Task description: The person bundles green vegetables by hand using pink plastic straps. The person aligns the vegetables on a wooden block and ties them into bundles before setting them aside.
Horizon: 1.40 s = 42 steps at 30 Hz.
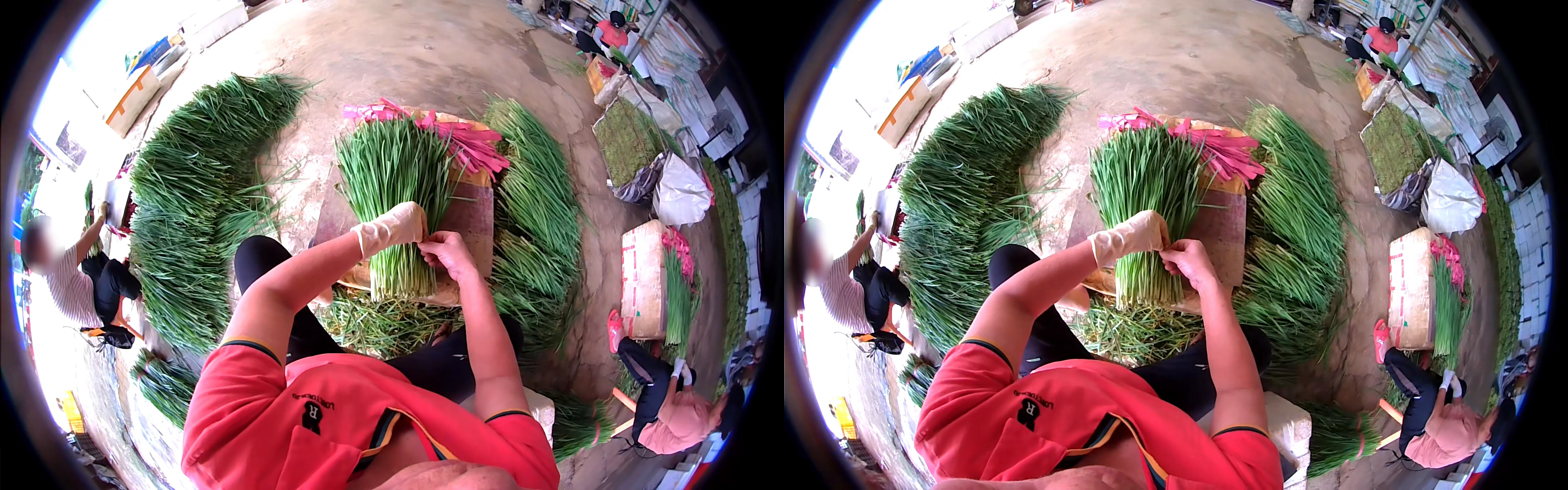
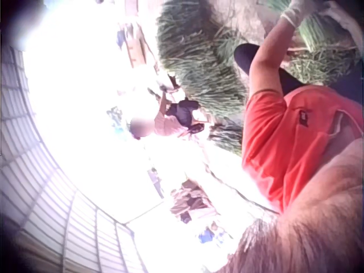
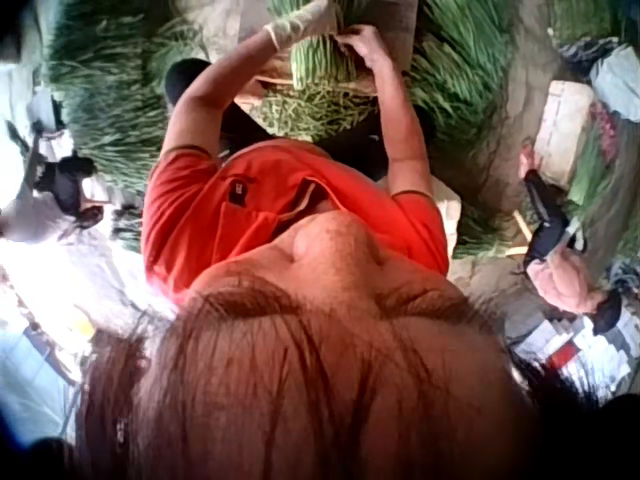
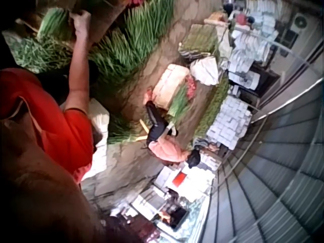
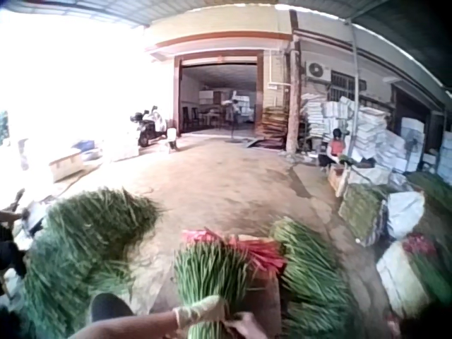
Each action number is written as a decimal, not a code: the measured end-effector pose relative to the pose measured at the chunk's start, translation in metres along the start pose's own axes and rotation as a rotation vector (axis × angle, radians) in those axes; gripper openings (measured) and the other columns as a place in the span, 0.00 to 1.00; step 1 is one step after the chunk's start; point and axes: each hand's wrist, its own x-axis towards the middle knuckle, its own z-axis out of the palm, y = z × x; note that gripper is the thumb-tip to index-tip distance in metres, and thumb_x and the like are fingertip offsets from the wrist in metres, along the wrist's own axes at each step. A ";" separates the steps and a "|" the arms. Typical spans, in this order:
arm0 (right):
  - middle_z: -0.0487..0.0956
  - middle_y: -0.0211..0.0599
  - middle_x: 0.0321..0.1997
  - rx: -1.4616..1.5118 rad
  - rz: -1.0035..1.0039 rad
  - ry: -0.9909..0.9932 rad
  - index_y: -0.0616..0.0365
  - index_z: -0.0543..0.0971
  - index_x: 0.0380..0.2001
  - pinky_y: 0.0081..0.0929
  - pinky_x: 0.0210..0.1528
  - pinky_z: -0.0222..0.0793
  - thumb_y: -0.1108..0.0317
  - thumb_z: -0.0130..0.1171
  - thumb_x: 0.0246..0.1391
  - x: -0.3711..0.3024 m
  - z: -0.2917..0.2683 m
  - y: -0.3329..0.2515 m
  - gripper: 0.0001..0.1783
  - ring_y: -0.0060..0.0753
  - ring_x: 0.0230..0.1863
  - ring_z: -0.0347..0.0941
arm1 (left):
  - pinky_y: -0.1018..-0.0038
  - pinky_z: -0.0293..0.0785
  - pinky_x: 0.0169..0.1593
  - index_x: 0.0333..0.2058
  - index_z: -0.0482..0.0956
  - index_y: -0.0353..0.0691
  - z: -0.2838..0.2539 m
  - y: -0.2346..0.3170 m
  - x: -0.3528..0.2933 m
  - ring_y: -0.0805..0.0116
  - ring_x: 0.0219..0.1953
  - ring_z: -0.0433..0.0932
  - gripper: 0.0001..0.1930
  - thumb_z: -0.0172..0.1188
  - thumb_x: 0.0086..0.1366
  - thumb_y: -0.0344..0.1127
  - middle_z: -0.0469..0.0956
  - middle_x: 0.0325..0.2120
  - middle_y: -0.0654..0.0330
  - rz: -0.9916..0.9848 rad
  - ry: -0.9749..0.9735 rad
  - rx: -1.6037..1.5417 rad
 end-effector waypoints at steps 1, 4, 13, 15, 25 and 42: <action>0.72 0.30 0.20 -0.030 -0.064 0.081 0.60 0.71 0.23 0.15 0.22 0.66 0.73 0.55 0.40 0.002 -0.003 0.003 0.04 0.18 0.19 0.68 | 0.73 0.69 0.24 0.20 0.76 0.38 0.003 0.006 0.000 0.67 0.19 0.73 0.05 0.54 0.40 0.28 0.73 0.16 0.58 0.023 0.093 0.051; 0.72 0.29 0.26 0.035 -0.242 0.209 0.60 0.71 0.27 0.18 0.28 0.67 0.77 0.49 0.44 0.010 -0.009 0.011 0.04 0.20 0.26 0.69 | 0.70 0.68 0.27 0.23 0.73 0.38 0.008 0.028 -0.007 0.58 0.24 0.73 0.06 0.53 0.42 0.27 0.73 0.18 0.55 0.108 0.289 0.213; 0.72 0.23 0.27 0.130 -0.318 -0.045 0.56 0.73 0.30 0.17 0.30 0.64 0.73 0.46 0.48 0.025 -0.009 0.018 0.06 0.15 0.27 0.66 | 0.71 0.70 0.22 0.29 0.69 0.43 0.001 0.014 -0.009 0.64 0.23 0.72 0.08 0.48 0.48 0.33 0.69 0.22 0.60 0.744 0.346 0.862; 0.72 0.23 0.27 0.102 -0.299 -0.113 0.55 0.73 0.30 0.16 0.30 0.64 0.71 0.47 0.49 0.028 -0.017 0.017 0.06 0.15 0.26 0.65 | 0.71 0.69 0.22 0.30 0.69 0.44 -0.002 0.016 -0.013 0.63 0.24 0.72 0.09 0.49 0.47 0.34 0.67 0.23 0.60 0.726 0.412 0.852; 0.72 0.42 0.21 -0.554 -0.640 0.167 0.64 0.73 0.21 0.27 0.26 0.66 0.72 0.53 0.40 0.026 -0.008 -0.002 0.06 0.36 0.23 0.70 | 0.68 0.66 0.22 0.18 0.71 0.45 -0.009 0.002 -0.009 0.61 0.21 0.71 0.03 0.53 0.44 0.36 0.70 0.16 0.61 0.481 0.219 0.900; 0.69 0.25 0.15 0.181 -0.312 -0.011 0.59 0.71 0.20 0.12 0.15 0.55 0.68 0.48 0.47 0.021 0.006 0.006 0.07 0.14 0.15 0.61 | 0.80 0.61 0.21 0.26 0.74 0.34 0.031 -0.015 -0.053 0.75 0.17 0.66 0.05 0.52 0.50 0.27 0.69 0.18 0.64 0.268 0.559 -0.592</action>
